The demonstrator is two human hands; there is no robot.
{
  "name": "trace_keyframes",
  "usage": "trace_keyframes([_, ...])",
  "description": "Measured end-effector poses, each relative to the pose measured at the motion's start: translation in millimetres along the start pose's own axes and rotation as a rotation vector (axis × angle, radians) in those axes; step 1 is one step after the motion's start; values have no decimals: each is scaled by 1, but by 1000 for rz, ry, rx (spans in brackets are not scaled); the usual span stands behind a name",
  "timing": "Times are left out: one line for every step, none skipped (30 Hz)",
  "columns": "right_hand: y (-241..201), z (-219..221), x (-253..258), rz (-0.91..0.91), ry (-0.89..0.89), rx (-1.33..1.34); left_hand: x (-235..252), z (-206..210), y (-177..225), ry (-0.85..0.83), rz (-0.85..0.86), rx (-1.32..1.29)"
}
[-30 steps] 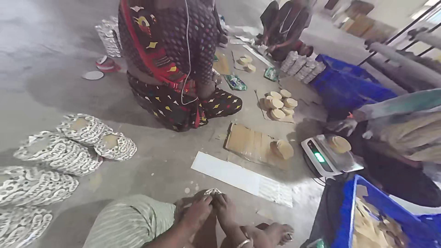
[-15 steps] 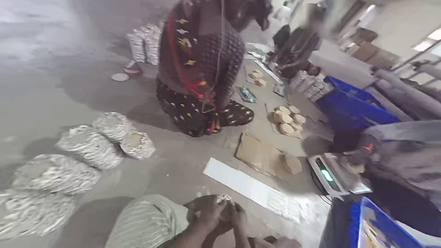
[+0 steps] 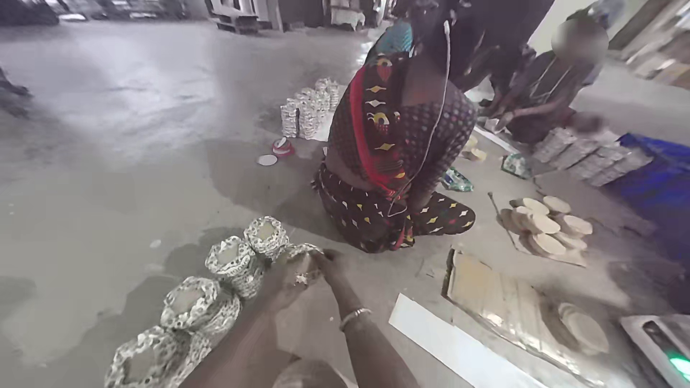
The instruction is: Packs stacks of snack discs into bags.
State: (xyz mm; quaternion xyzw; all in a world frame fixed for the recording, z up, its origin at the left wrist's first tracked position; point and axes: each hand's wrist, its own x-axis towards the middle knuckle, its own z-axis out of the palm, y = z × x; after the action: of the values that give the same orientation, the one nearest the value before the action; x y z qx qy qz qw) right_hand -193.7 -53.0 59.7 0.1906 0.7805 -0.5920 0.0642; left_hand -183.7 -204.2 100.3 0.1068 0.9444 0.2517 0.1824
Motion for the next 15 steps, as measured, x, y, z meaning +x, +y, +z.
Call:
trace_keyframes([-9,15,12,-12,-33,-45,7,-8,-13,13,-42,12])
trace_keyframes([-18,26,19,-12,-62,-119,15,-9,-26,33,-60,19])
trace_keyframes([-24,34,23,0,-80,-213,24,-6,-37,44,-74,34])
trace_keyframes([-25,39,28,21,-85,-304,32,-1,-45,38,-96,62])
trace_keyframes([-22,43,33,47,-94,-362,37,5,-48,18,-133,77])
trace_keyframes([-16,45,38,62,-83,-368,40,11,-49,19,-168,59])
trace_keyframes([-14,46,41,81,-79,-362,41,14,-50,38,-192,32])
trace_keyframes([-12,45,41,103,-93,-354,40,19,-51,71,-205,-4])
trace_keyframes([-11,45,39,111,-112,-332,36,23,-51,120,-205,-57])
trace_keyframes([-10,45,37,102,-122,-305,31,25,-52,166,-175,-87])
trace_keyframes([-6,44,35,74,-114,-284,29,28,-54,202,-112,-75])
trace_keyframes([2,40,36,39,-106,-248,30,34,-63,236,-42,-30])
trace_keyframes([9,31,34,20,-117,-192,29,33,-65,165,-26,32])
trace_keyframes([20,16,31,16,-106,-137,29,33,-70,101,8,143])
trace_keyframes([33,-3,24,33,-65,-53,32,38,-72,89,-5,251])
